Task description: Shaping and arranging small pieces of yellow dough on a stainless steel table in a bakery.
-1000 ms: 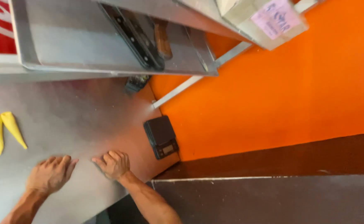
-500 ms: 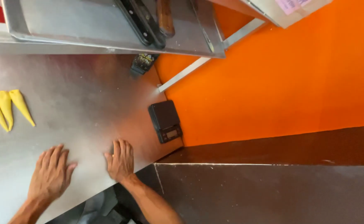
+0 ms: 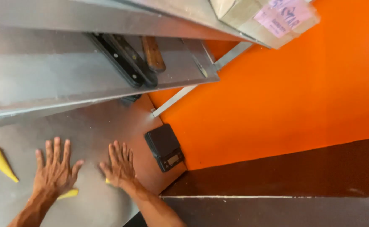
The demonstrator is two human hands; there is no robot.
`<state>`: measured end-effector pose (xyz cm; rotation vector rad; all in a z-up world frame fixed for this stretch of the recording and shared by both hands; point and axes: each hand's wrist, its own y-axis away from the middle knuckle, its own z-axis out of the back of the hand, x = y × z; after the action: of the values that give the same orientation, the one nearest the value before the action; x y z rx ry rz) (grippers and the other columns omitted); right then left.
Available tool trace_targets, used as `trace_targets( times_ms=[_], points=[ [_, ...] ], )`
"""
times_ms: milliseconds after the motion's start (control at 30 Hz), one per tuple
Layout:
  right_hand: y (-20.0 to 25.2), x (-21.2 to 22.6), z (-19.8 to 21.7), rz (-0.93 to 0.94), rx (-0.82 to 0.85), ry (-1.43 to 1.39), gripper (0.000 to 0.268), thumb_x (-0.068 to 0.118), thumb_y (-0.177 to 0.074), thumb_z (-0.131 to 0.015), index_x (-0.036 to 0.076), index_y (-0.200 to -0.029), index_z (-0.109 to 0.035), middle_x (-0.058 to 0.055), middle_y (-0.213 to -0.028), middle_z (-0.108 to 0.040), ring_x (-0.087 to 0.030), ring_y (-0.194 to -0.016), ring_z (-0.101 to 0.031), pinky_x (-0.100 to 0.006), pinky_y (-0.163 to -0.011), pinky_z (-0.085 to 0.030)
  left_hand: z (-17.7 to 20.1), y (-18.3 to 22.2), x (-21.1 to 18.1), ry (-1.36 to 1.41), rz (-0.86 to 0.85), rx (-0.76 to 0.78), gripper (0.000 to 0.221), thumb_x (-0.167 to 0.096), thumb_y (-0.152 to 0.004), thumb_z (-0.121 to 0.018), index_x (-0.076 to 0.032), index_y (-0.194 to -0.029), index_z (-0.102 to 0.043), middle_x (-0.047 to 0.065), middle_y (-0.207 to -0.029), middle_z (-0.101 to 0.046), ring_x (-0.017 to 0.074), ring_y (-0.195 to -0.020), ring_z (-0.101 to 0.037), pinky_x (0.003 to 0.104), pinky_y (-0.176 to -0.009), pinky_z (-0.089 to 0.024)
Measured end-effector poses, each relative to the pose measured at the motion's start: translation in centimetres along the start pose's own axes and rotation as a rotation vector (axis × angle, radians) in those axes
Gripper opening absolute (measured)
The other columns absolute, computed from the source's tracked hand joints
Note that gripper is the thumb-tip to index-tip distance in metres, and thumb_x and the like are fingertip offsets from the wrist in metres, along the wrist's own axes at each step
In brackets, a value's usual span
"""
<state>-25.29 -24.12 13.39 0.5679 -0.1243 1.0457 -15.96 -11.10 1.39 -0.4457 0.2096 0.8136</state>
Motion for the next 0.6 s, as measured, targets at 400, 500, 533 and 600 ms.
trace_targets(
  times_ms=[400, 500, 533, 600],
  points=[
    [13.5, -4.6, -8.2, 0.455, -0.34, 0.141, 0.059, 0.045, -0.089, -0.015, 0.004, -0.13, -0.022, -0.019, -0.136, -0.019, -0.038, -0.127, -0.013, -0.052, -0.101, -0.008, 10.5, 17.7, -3.6, -0.036, -0.249, -0.092, 0.064, -0.04, -0.074, -0.03, -0.017, -0.133, -0.021, 0.012, -0.139, -0.026, 0.0369, -0.127, -0.029, 0.047, -0.101, -0.029],
    [10.4, -4.7, -6.9, 0.428, -0.206, 0.134, 0.064, 0.053, -0.084, -0.006, 0.012, -0.131, -0.023, -0.018, -0.138, -0.015, -0.044, -0.126, -0.007, -0.059, -0.096, -0.006, 7.6, 14.2, -1.8, -0.217, -0.274, -0.03, 0.067, -0.047, -0.07, -0.028, -0.027, -0.132, -0.014, 0.006, -0.139, -0.023, 0.0387, -0.125, -0.031, 0.049, -0.098, -0.032],
    [8.9, -4.5, -6.2, 0.425, -0.222, 0.129, 0.064, 0.053, -0.084, -0.006, 0.012, -0.131, -0.023, -0.018, -0.138, -0.015, -0.044, -0.126, -0.007, -0.059, -0.096, -0.006, 6.7, 12.2, -1.2, -0.222, -0.287, -0.037, 0.067, -0.047, -0.07, -0.028, -0.027, -0.132, -0.014, 0.006, -0.139, -0.023, 0.0387, -0.125, -0.031, 0.049, -0.098, -0.032],
    [5.9, -4.4, -4.7, 0.301, -0.136, 0.188, 0.072, 0.059, -0.078, -0.003, 0.015, -0.131, -0.023, -0.01, -0.139, -0.015, -0.036, -0.128, -0.007, -0.057, -0.097, -0.002, 4.3, 8.2, -0.2, -0.068, -0.228, -0.076, 0.058, -0.045, -0.082, -0.01, -0.021, -0.136, -0.006, 0.006, -0.141, -0.008, 0.026, -0.131, -0.007, 0.052, -0.099, -0.012]
  ],
)
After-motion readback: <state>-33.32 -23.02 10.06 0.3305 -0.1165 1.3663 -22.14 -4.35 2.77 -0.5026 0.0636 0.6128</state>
